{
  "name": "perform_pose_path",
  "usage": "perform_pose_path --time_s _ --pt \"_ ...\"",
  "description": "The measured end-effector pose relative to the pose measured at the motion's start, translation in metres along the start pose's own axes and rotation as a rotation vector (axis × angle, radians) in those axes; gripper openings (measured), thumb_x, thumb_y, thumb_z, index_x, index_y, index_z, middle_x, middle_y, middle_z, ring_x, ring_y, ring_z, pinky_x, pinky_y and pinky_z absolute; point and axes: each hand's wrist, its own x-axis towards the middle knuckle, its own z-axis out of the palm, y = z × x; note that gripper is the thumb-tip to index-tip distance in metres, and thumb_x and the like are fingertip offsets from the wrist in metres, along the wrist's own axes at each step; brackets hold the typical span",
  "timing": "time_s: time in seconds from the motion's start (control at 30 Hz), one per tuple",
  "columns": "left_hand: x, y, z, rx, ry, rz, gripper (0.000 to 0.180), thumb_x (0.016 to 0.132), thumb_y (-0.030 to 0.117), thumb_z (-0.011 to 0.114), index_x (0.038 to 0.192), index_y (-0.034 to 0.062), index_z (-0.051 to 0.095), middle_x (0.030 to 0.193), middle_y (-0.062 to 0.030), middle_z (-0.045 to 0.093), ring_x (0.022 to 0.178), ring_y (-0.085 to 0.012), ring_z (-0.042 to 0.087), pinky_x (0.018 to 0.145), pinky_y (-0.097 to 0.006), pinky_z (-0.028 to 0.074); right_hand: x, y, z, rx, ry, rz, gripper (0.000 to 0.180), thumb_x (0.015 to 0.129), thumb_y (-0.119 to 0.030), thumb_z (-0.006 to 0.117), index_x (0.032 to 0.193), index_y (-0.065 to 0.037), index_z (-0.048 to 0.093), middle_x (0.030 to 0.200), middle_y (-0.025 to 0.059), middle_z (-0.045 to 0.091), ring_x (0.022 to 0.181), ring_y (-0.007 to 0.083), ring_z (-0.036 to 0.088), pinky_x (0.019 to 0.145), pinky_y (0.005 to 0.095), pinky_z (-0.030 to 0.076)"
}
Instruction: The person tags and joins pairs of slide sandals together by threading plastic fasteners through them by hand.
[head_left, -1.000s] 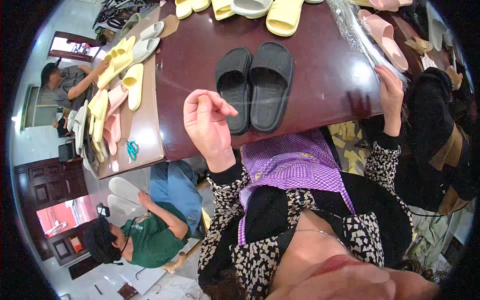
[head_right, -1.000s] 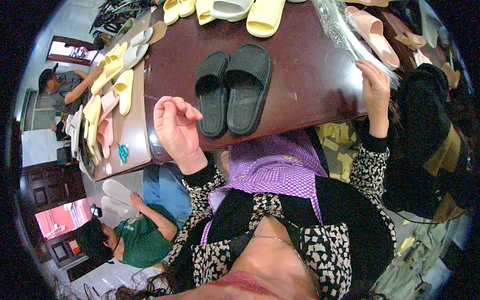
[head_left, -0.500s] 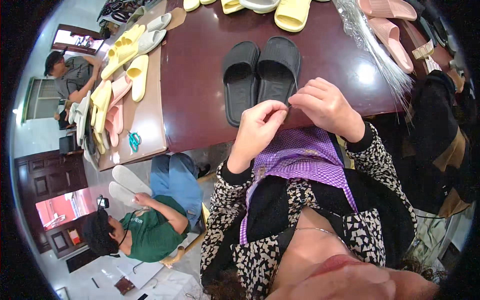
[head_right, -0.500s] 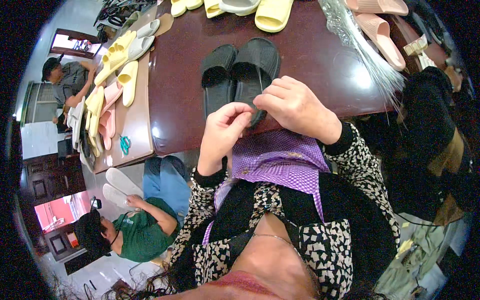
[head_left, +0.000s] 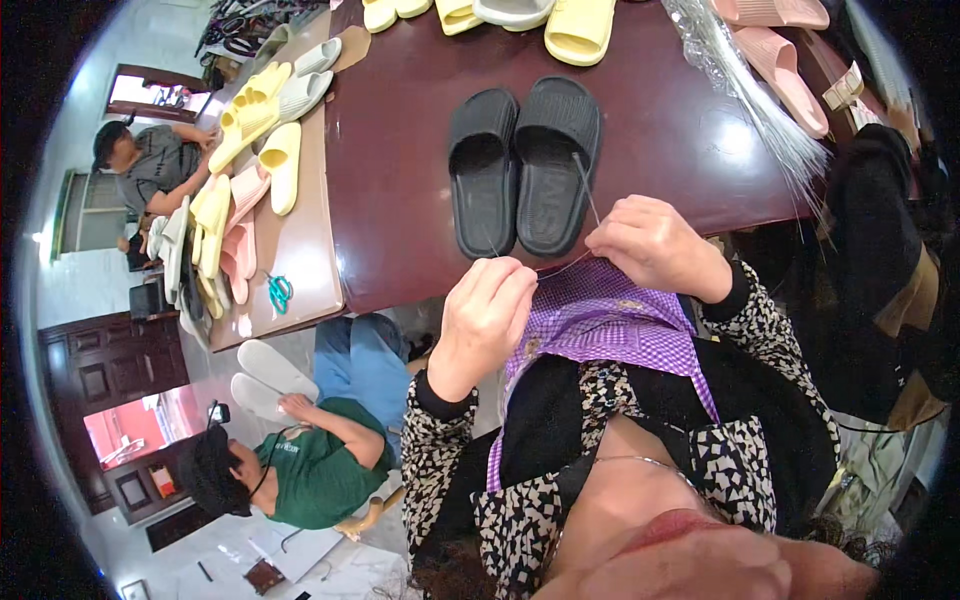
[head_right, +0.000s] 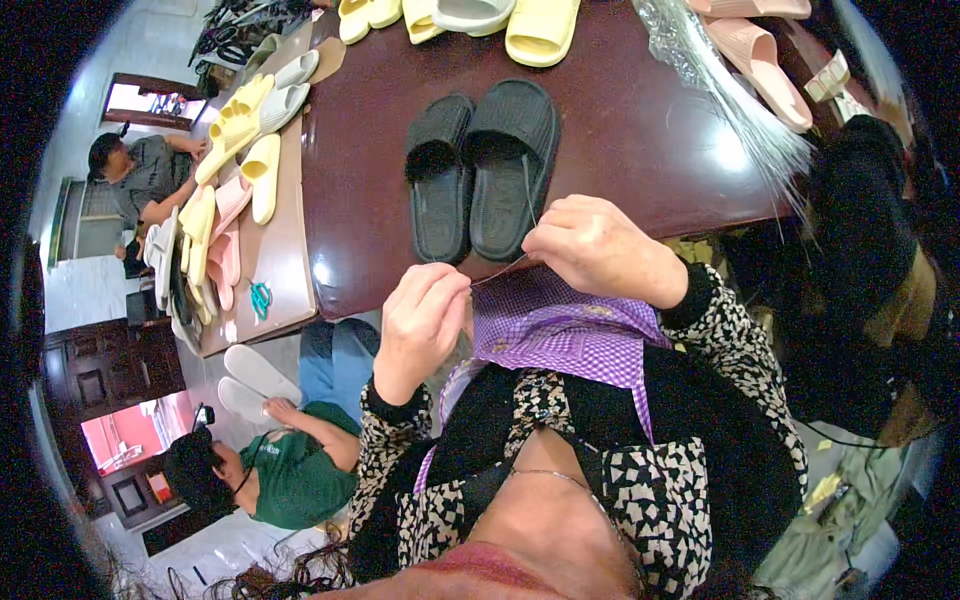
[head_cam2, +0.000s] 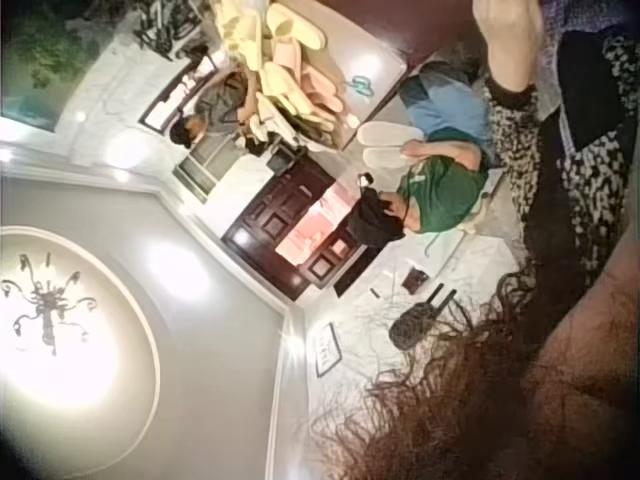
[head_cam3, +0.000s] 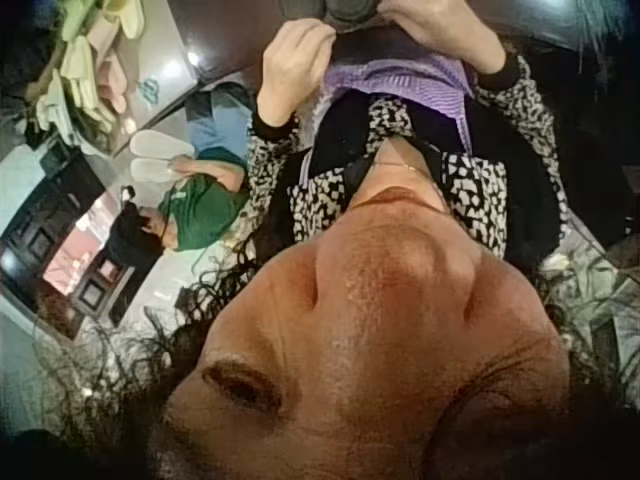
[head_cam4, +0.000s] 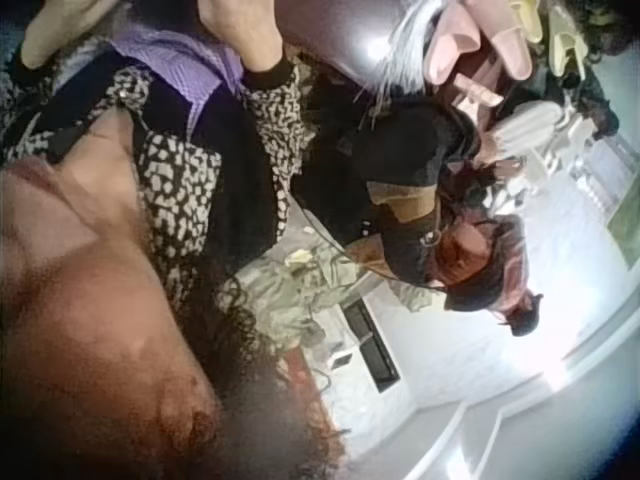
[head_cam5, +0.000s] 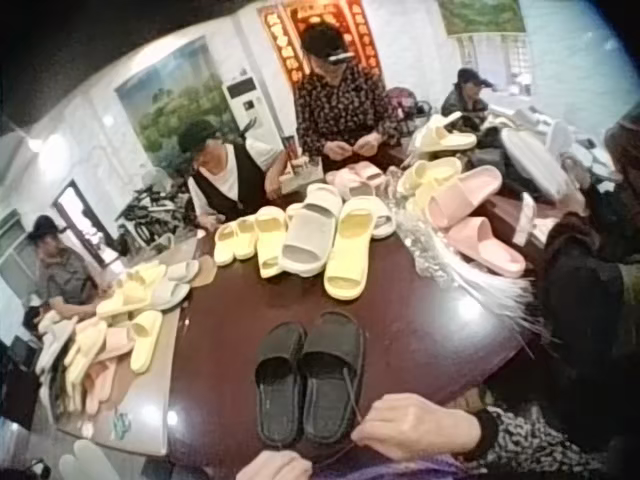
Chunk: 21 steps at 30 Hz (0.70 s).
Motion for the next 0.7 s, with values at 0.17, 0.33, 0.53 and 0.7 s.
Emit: perform_pose_path --time_s 0.17,0.33,0.53,0.7 --pt "-0.019 -0.033 0.029 -0.025 0.01 -0.075 0.013 0.073 -0.002 0.065 0.085 0.0001 0.059 0.085 -0.0128 0.059 0.079 -0.0301 0.059 0.069 -0.037 0.049 -0.004 0.015 0.024 0.061 0.003 0.018 0.013 0.07 -0.001 0.068 0.08 -0.002 0.061 0.07 0.011 0.059 0.067 0.0281 0.059 0.063 0.038 0.048" --pt "-0.013 -0.065 0.05 -0.079 0.006 -0.064 0.007 0.077 -0.001 0.062 0.082 -0.0004 0.058 0.082 -0.0141 0.059 0.078 -0.0304 0.059 0.07 -0.036 0.049 -0.001 0.037 0.048 -0.128 0.01 0.052 0.007 0.071 -0.003 0.064 0.077 -0.003 0.059 0.07 0.0113 0.058 0.069 0.0284 0.059 0.065 0.0385 0.048" --pt "0.02 -0.084 0.059 -0.096 -0.031 -0.005 0.008 0.076 0.003 0.064 0.08 0.0002 0.058 0.08 -0.0128 0.057 0.077 -0.0302 0.058 0.069 -0.037 0.048 0.021 0.055 0.054 -0.391 -0.007 0.122 0.002 0.074 -0.007 0.057 0.073 -0.005 0.057 0.068 0.0103 0.057 0.072 0.0279 0.059 0.066 0.0382 0.049" --pt "0.035 -0.073 0.065 -0.081 -0.068 0.119 0.01 0.075 0.008 0.065 0.077 0.0021 0.057 0.078 -0.0116 0.055 0.078 -0.029 0.056 0.07 -0.037 0.047 0.027 0.061 0.055 -0.471 -0.035 0.154 0.004 0.076 -0.008 0.056 0.073 -0.004 0.057 0.071 0.0105 0.057 0.073 0.0276 0.059 0.067 0.0375 0.049"
